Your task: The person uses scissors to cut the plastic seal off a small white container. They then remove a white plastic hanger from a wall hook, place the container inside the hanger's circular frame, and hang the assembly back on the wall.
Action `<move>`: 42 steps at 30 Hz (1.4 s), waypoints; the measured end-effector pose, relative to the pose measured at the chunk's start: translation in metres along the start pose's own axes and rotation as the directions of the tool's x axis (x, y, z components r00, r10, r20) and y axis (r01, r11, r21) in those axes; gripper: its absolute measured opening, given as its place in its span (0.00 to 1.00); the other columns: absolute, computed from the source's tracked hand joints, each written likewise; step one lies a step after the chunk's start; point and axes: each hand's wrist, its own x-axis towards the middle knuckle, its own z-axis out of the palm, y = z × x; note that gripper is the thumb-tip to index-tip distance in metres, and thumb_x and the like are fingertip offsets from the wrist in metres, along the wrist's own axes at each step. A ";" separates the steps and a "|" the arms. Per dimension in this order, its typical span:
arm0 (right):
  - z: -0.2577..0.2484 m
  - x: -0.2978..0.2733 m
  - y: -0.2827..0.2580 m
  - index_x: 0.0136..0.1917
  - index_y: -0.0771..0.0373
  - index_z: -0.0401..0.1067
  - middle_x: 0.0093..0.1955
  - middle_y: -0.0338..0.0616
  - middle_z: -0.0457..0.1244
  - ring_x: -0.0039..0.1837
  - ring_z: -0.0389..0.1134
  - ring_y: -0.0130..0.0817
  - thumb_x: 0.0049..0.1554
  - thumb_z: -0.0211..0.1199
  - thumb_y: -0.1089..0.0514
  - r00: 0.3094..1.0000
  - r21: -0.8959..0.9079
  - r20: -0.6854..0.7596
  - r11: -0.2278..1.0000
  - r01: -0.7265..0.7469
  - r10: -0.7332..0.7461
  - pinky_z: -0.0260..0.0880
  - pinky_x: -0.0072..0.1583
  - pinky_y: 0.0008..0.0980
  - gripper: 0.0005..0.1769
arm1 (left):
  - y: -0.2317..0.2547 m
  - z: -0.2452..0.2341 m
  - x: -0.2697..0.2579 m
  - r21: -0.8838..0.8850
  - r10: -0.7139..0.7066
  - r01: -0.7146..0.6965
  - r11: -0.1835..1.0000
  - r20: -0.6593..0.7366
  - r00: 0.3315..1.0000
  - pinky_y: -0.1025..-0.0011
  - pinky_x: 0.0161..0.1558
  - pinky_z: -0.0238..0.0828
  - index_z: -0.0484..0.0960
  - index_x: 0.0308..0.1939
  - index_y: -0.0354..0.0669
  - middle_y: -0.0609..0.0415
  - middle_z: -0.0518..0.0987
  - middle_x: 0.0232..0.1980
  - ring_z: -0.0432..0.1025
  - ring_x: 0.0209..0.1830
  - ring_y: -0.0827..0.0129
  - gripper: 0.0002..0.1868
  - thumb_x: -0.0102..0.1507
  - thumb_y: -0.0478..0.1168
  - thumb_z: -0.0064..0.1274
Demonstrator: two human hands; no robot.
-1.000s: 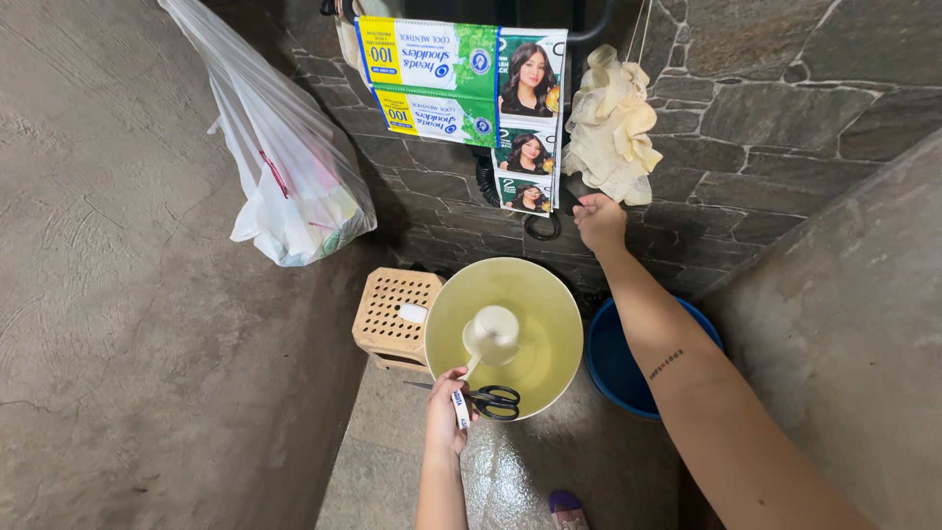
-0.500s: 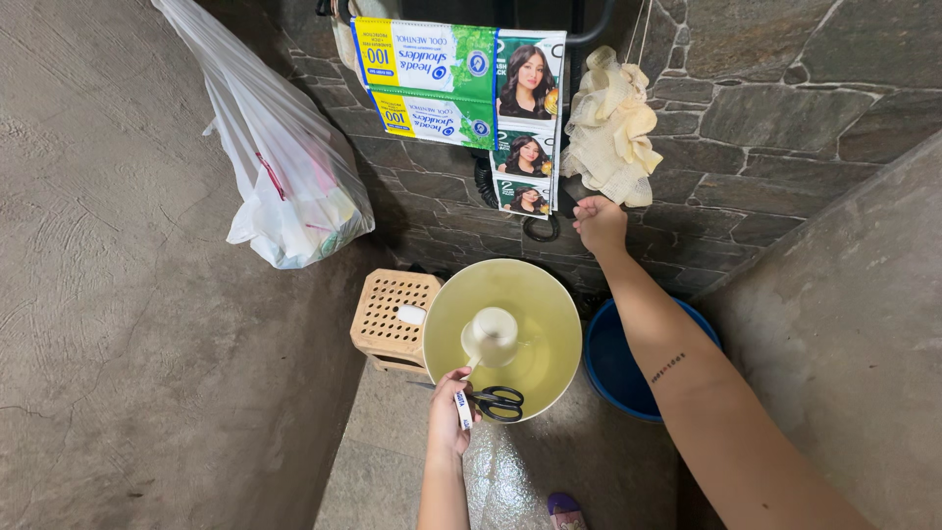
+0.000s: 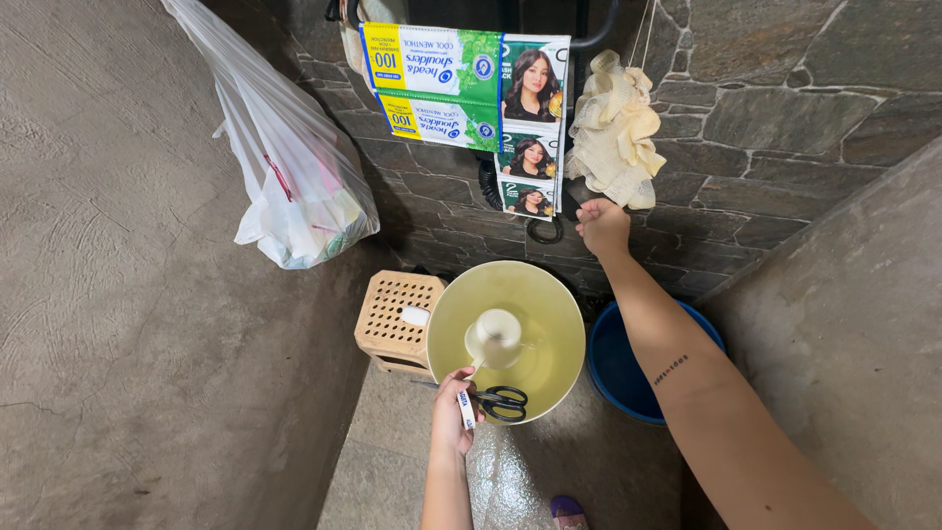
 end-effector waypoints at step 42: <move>0.008 -0.007 -0.003 0.58 0.69 0.70 0.42 0.42 0.68 0.35 0.70 0.28 0.55 0.69 0.65 0.997 0.037 -0.063 0.999 -0.031 0.033 0.70 0.35 0.28 0.18 | 0.006 -0.003 -0.008 -0.013 0.018 -0.018 1.000 0.031 0.999 0.74 0.14 0.63 0.79 0.51 0.38 0.54 0.74 0.30 0.64 0.14 0.73 0.17 0.60 0.37 0.44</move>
